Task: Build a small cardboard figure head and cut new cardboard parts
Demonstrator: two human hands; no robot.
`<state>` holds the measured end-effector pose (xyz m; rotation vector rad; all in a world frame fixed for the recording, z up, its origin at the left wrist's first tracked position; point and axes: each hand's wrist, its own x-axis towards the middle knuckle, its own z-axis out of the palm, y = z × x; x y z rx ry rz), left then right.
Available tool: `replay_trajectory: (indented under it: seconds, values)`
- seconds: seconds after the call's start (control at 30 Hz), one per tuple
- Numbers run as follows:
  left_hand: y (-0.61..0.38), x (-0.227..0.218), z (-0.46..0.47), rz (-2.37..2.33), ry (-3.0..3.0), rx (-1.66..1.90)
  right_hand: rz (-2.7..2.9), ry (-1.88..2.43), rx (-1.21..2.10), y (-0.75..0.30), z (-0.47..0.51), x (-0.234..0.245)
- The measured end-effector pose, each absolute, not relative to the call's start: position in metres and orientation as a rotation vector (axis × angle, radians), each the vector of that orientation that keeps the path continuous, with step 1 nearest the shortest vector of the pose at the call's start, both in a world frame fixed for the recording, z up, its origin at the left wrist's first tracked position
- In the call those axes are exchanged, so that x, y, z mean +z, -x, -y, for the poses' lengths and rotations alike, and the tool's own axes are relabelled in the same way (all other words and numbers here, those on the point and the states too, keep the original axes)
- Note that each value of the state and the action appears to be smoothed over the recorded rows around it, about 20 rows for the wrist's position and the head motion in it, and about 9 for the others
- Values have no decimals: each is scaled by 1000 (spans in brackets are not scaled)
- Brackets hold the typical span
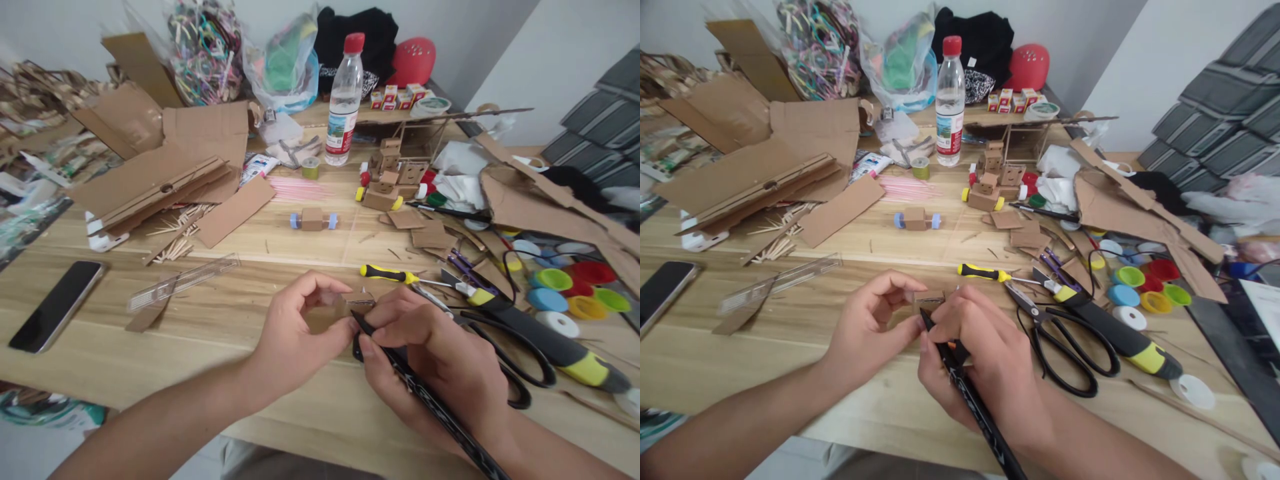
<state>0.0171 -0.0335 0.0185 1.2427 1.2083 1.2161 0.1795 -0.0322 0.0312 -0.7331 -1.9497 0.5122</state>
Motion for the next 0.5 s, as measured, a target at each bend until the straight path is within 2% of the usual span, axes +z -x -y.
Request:
replay_trajectory:
  seconds: [0.5]
  values:
    - [-18, 19, 34, -1207, -1222, 1240, 1961, 725, 505, -180, 32, 31]
